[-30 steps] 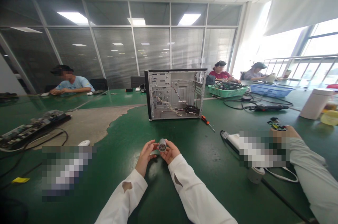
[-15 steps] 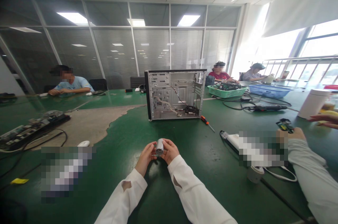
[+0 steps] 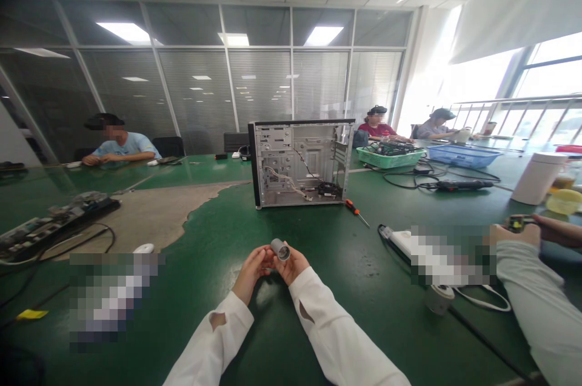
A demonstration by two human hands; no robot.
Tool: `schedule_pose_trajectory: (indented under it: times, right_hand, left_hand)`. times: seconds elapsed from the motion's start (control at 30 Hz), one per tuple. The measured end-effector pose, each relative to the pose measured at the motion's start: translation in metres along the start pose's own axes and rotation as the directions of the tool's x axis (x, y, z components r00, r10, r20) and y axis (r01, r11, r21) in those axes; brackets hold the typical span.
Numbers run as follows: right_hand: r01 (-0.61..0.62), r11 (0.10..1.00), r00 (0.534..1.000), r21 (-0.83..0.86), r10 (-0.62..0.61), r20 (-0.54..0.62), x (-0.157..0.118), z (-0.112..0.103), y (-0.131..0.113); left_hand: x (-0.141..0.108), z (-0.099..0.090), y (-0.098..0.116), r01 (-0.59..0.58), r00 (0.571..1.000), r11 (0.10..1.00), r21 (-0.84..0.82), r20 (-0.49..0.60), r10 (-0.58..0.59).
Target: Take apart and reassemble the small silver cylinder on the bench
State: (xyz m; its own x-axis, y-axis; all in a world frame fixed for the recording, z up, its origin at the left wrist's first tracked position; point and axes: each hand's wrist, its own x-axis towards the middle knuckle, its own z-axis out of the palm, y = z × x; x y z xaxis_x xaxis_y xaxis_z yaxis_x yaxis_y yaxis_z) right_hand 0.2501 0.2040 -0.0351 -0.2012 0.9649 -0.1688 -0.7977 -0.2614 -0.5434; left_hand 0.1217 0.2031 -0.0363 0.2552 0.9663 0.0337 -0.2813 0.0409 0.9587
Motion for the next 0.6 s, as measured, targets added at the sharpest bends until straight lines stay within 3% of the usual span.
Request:
schedule_pose_trajectory:
  times: [0.17,0.4,0.5,0.6]
  right_hand:
    - [0.002,1.0,1.0,-0.005,-0.002,0.012,-0.0003,-0.0001,0.0009]
    - [0.21,0.968,0.977,-0.135,-0.214,-0.016,-0.0016,0.0054,0.0041]
    - [0.341,0.906,0.934,-0.251,-0.356,-0.017,-0.002,0.0063,0.0043]
    - [0.456,0.781,0.872,-0.427,-0.488,0.039,-0.0039,0.0071,0.0033]
  left_hand:
    - [-0.0014,0.0007,0.0011,-0.004,1.0,1.0,0.005,0.001,0.004]
    - [-0.0008,-0.0005,0.0016,0.0,0.998,1.0,-0.006,-0.062,0.0]
    - [-0.0018,-0.0004,0.0018,-0.019,0.996,0.999,0.046,-0.083,0.023]
    - [-0.0055,0.0018,0.0032,-0.121,0.99,0.97,0.211,-0.04,0.132]
